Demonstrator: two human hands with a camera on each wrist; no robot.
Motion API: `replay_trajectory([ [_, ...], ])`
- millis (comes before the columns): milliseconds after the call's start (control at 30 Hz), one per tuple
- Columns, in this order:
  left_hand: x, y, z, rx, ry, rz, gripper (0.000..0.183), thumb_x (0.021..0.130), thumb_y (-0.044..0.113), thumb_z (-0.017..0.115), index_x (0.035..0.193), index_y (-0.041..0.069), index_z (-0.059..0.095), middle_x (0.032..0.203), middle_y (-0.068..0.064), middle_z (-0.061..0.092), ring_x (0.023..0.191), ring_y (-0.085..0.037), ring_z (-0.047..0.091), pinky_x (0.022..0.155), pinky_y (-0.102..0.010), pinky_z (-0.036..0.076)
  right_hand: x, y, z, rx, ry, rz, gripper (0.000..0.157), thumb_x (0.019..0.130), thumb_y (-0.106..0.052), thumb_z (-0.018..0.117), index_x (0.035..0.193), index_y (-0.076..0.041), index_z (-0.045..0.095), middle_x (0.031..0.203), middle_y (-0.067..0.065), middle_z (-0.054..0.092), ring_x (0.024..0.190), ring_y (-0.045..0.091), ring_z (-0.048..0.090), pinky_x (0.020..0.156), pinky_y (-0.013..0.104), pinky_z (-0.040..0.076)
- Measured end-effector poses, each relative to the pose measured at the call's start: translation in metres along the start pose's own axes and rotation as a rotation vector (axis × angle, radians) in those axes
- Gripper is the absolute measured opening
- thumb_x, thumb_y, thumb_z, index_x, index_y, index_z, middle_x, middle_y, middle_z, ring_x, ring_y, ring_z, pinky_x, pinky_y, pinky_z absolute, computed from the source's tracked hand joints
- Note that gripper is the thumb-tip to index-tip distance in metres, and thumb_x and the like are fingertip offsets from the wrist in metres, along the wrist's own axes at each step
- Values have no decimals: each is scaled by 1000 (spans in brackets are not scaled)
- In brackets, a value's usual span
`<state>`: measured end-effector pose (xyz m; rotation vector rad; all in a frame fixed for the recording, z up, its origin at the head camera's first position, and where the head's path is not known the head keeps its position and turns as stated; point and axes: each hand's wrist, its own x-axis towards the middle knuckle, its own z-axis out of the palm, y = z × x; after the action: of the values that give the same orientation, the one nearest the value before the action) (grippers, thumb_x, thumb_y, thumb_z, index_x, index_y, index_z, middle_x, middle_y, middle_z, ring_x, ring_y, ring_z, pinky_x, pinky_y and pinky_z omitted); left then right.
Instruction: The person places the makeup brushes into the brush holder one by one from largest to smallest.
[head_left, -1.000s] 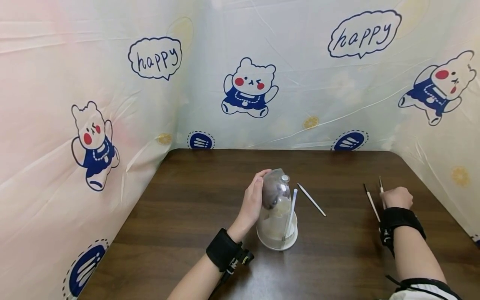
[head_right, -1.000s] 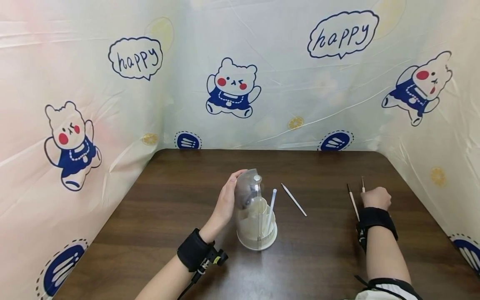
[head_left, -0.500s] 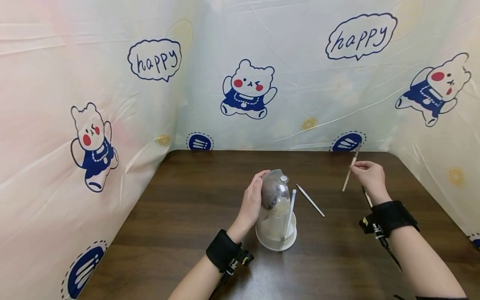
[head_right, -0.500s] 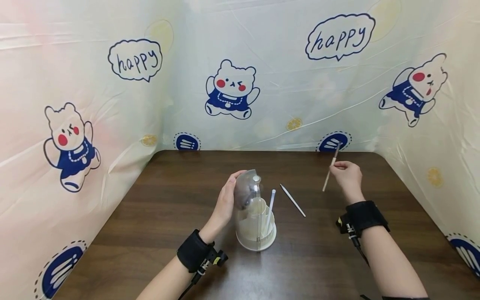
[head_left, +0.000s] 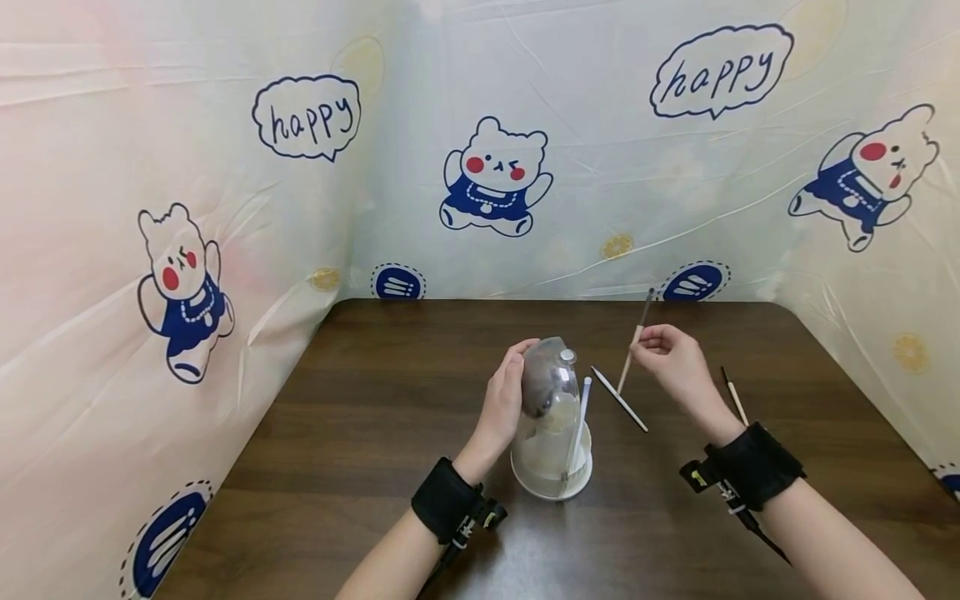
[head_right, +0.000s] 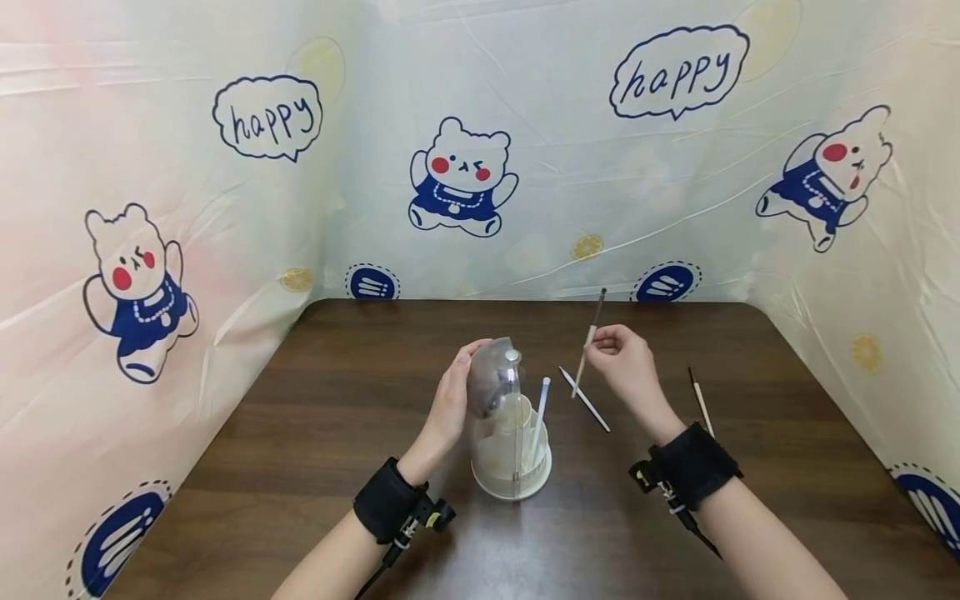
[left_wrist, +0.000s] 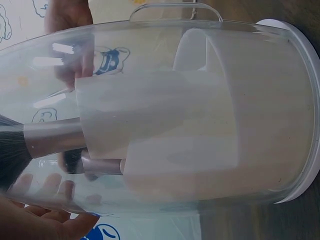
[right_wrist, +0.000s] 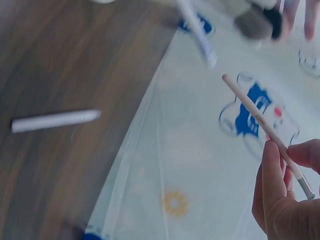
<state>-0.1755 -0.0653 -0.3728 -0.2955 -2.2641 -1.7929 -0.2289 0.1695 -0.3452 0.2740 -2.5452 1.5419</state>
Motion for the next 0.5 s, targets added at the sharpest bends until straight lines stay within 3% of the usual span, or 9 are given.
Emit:
replay_trajectory([
  [133, 0, 0, 0, 0, 2, -5, 51, 102, 35, 20, 135, 11, 50, 138, -13, 53, 128, -30, 49, 106, -51, 36, -10, -7, 13, -6, -68, -6, 24, 87, -2, 59, 106, 12, 55, 93, 17, 63, 72, -10, 52, 66, 10, 46],
  [500, 0, -1, 0, 4, -2, 4, 52, 102, 36, 19, 135, 11, 50, 138, -14, 53, 127, -31, 50, 105, -51, 36, -31, -10, 42, 70, -194, 5, 21, 86, 1, 61, 102, 12, 55, 94, 21, 63, 75, 4, 59, 65, 12, 49],
])
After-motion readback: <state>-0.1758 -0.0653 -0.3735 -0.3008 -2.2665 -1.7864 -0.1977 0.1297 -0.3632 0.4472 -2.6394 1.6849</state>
